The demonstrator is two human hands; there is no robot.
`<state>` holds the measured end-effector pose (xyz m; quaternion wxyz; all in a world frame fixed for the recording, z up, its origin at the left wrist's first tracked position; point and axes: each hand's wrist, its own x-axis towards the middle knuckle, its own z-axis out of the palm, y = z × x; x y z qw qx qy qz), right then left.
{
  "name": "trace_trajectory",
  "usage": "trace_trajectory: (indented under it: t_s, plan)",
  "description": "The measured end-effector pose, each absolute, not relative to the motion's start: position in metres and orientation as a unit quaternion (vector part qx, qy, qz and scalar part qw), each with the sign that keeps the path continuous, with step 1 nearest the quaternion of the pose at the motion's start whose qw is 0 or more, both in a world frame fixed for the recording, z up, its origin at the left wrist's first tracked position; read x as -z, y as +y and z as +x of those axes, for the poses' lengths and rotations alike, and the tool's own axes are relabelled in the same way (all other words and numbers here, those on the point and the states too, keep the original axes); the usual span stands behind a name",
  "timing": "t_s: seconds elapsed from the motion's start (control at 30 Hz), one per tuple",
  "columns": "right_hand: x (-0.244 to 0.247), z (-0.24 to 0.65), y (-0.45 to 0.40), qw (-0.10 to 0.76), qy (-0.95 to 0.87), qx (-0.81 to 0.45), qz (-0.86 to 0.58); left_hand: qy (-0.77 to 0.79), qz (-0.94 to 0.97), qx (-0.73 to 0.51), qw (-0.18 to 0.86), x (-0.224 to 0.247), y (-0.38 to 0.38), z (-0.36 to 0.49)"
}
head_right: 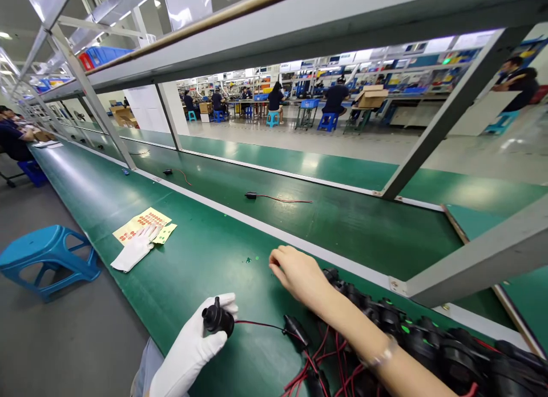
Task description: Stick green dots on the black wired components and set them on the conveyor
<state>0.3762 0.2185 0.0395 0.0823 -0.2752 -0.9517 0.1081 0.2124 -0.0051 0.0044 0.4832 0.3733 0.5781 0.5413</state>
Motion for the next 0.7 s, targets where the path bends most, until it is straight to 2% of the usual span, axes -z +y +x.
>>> trace_trajectory:
  t_s: [0.13, 0.3, 0.53, 0.7]
  plan:
    - [-0.008, 0.327, 0.236, 0.055, -0.946, -0.109, -0.301, 0.571, 0.352, -0.55, 0.497, 0.008, -0.011, 0.209]
    - [0.021, 0.317, 0.242, 0.058, -0.944, -0.114, -0.303, 0.562, 0.327, -0.543, 0.531, 0.011, -0.014, 0.207]
    - [0.033, 0.323, 0.24, 0.074, -0.953, -0.139, -0.259, 0.561, 0.327, -0.508, 0.566, 0.007, -0.008, 0.209]
    - [0.029, 0.32, 0.248, 0.081, -0.951, -0.171, -0.244, 0.549, 0.346, -0.52, 0.555, 0.005, -0.001, 0.211]
